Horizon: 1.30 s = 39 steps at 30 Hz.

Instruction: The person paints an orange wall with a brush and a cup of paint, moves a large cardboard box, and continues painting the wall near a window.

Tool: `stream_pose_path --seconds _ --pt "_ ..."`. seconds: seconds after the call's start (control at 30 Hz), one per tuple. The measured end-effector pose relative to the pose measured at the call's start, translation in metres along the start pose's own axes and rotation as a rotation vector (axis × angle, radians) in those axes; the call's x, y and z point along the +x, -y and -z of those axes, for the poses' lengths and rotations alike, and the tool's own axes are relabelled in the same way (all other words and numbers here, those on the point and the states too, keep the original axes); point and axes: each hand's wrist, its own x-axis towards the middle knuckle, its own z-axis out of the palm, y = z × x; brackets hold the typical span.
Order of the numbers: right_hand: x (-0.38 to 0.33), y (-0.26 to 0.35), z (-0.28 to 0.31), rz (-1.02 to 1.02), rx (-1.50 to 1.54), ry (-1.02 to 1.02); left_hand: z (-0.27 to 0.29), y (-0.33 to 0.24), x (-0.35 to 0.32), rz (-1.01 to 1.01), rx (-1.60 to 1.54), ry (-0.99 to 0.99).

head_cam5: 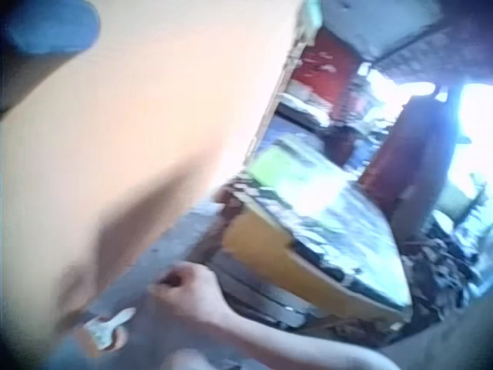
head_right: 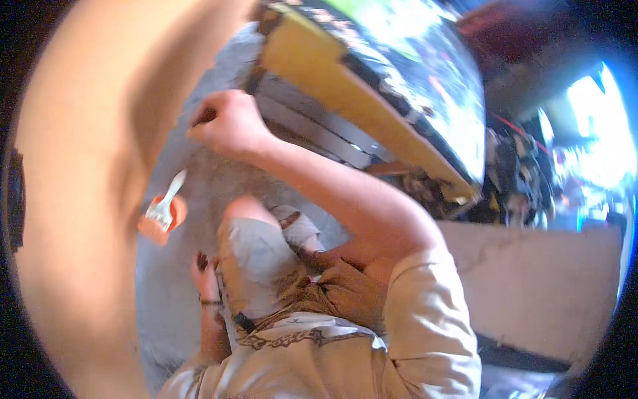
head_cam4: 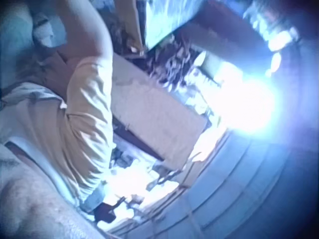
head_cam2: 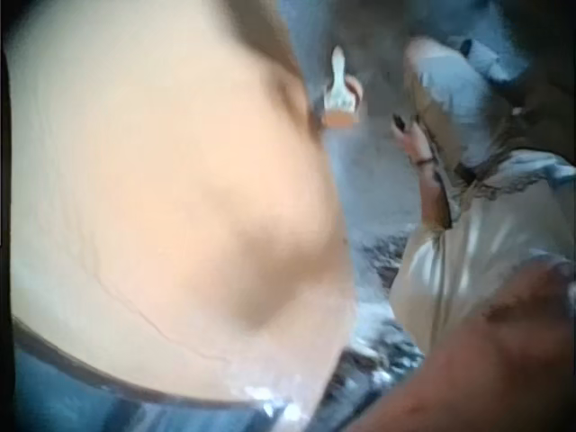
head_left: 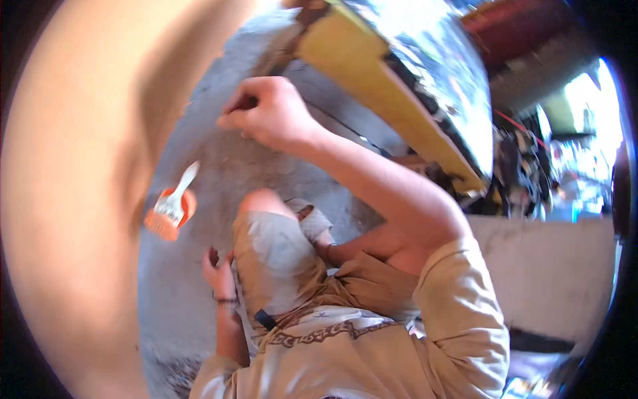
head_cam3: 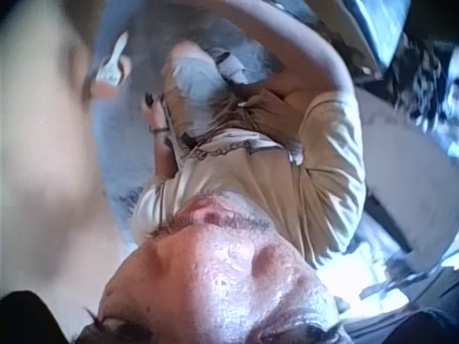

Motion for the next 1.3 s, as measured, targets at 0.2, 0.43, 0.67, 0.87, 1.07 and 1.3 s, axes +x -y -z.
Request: stream_pose_path --seconds 0.2,0.43,0.67,0.87,1.07,1.3 --pt "-0.069 0.043 0.101 0.464 -0.521 -0.153 -0.045 -0.109 -0.032 -0.734 0.113 -0.001" --pt "-0.150 0.017 0.250 0.065 -0.870 -0.934 -0.084 -0.234 -0.027 -1.028 -0.164 0.159" --pt "-0.165 -0.093 0.387 -0.615 -0.614 -1.051 -0.121 -0.382 -0.004 -1.129 -0.271 0.172" --pt "-0.131 -0.130 0.421 -0.657 -0.075 -0.827 -0.206 -0.531 0.029 -0.886 0.407 0.535" --pt "-0.116 -0.126 0.433 -0.870 0.586 -0.715 -0.286 -0.572 0.040 -0.196 0.407 0.862" --pt "-0.108 -0.153 0.463 -1.049 0.792 -0.574 -0.289 -0.571 0.046 -0.234 0.322 0.699"
